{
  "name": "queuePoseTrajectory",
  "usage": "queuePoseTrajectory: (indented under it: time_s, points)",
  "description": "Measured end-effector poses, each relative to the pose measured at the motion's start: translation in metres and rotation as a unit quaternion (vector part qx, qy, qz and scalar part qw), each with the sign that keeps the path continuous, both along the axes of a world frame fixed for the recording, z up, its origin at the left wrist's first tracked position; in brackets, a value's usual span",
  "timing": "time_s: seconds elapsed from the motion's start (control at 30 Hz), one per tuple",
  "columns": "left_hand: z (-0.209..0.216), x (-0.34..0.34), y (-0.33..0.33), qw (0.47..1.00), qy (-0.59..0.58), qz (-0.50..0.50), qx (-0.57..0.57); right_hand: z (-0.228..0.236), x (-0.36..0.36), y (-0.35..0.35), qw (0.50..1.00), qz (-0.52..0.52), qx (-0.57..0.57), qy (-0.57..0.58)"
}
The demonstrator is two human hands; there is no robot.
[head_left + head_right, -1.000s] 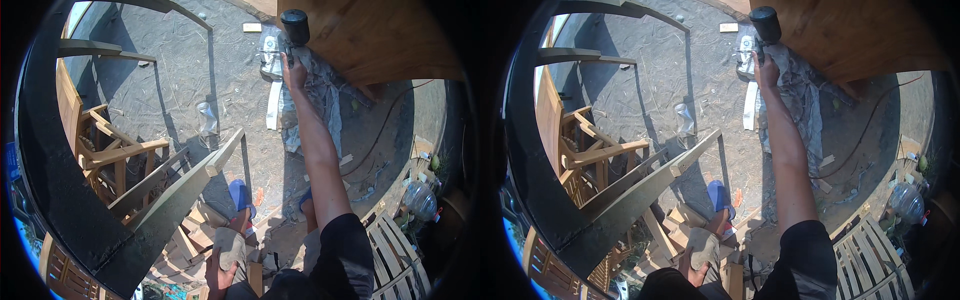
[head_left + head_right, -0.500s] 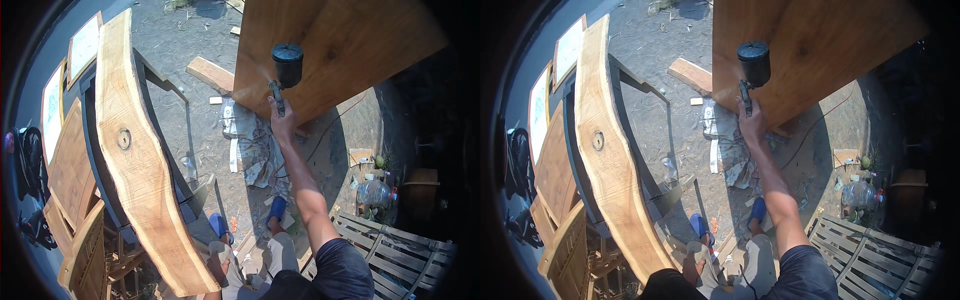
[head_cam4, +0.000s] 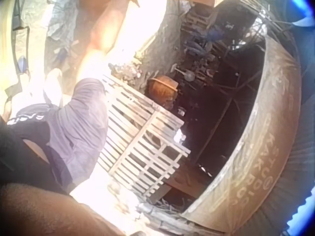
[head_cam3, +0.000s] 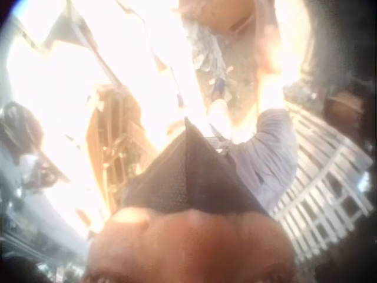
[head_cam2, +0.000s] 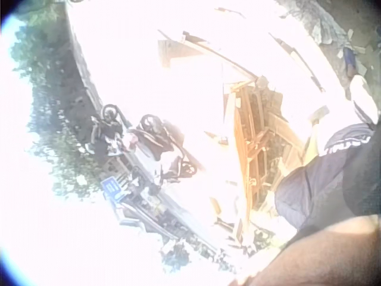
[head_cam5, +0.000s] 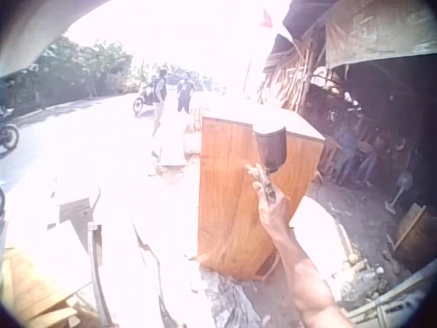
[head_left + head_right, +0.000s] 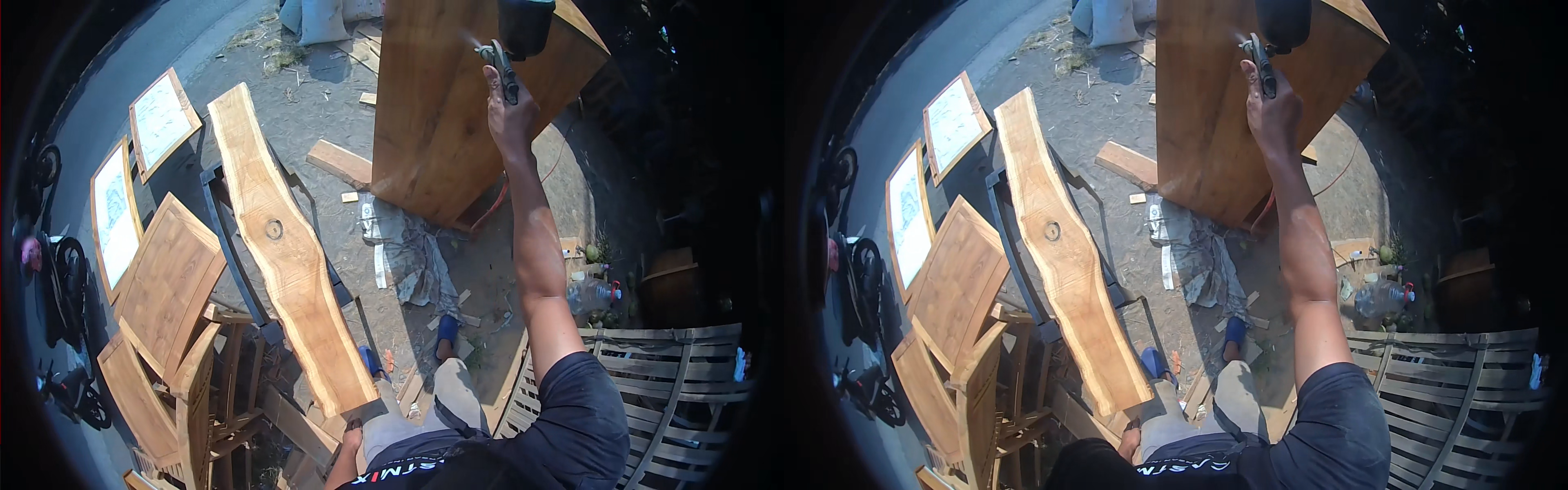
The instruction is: The person spray paints a wooden cabinet or storage unit using a spray gun, covering the top and sides of the piece.
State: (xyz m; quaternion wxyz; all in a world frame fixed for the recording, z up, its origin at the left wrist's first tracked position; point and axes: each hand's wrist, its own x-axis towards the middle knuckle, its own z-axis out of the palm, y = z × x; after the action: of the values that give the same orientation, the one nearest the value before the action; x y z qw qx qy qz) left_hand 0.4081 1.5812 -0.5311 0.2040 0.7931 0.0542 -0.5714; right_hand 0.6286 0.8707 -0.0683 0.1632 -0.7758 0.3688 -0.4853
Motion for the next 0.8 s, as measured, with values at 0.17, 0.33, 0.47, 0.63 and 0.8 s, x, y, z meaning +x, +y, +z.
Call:
queuePoseTrajectory:
  time_s: [0.17,0.33,0.47,0.63,0.8]
  points:
    - [0.01,0.01,0.023,0.999,0.04,-0.014,0.012,0.08,-0.004,0.005,0.997,-0.015,-0.066,-0.024]
    - [0.008,0.026,0.023,0.996,0.071,-0.039,0.029,0.074,-0.025,0.0,0.998,-0.002,-0.034,-0.052]
    - [0.035,0.037,0.008,0.993,0.106,0.02,0.047,0.011,-0.046,0.004,0.998,-0.034,0.049,-0.027]
    - [0.032,0.03,0.02,0.997,0.064,-0.03,0.034,-0.087,-0.068,0.017,0.991,-0.043,0.122,0.036]
    - [0.037,0.024,0.031,0.996,0.05,-0.068,0.036,-0.143,-0.075,0.027,0.971,-0.024,0.199,0.133]
